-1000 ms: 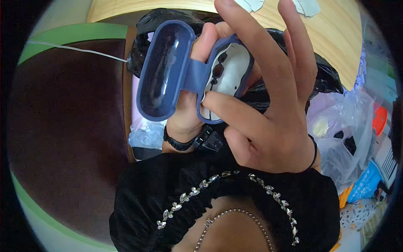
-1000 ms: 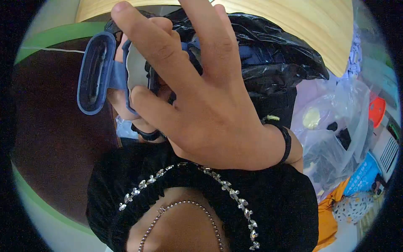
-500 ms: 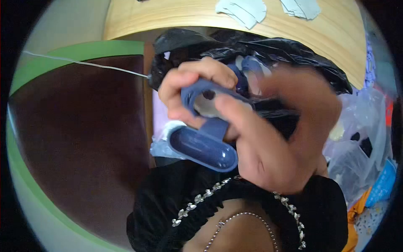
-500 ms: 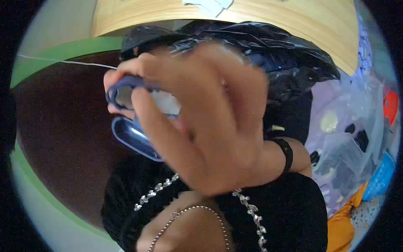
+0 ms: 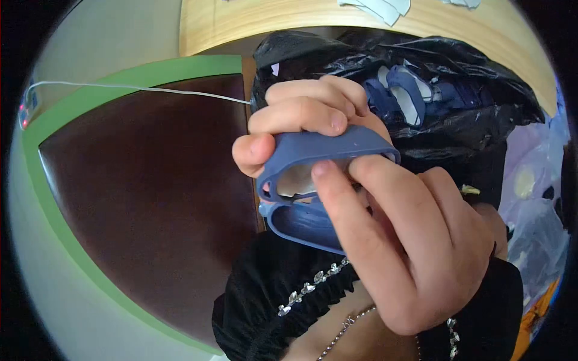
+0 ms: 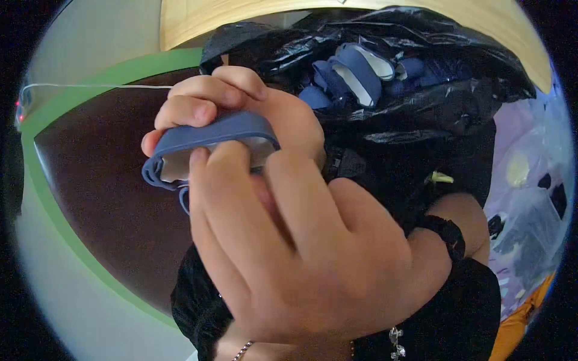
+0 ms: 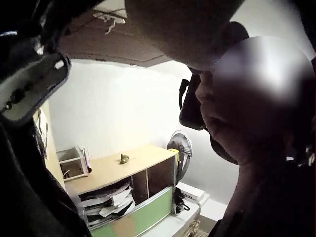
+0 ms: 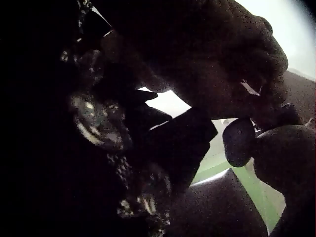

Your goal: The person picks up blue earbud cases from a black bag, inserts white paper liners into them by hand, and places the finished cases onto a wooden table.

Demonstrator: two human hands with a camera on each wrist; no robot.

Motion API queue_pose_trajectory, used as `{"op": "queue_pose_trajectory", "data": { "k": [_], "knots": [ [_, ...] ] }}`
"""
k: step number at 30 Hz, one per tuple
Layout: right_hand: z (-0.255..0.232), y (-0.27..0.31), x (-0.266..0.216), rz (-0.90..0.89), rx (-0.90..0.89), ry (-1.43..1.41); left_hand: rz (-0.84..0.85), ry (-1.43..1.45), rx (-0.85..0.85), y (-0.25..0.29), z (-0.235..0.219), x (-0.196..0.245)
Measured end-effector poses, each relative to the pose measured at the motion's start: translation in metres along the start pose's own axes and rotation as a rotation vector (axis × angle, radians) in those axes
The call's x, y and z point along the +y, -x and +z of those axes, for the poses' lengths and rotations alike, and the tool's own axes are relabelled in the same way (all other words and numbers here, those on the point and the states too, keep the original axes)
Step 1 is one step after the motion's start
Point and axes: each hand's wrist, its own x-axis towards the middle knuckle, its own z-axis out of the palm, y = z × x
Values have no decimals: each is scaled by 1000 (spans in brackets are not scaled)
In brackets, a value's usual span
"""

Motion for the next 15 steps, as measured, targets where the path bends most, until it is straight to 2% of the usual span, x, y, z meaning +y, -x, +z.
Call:
{"op": "queue_pose_trajectory", "data": {
  "k": [1,4,8,15],
  "knots": [
    [-1,0,-7,69,-42,-3,-10,-10,-7,0,-2,1],
    [-3,0,-11,109,-84,-9,-31,-26,-24,1,-4,4],
    [8,5,-6,30,18,25,-49,-43,-37,0,-7,6],
    [12,-1,-9,93,-1,-18,-71,-87,-54,-3,-14,10]
  ]
}}
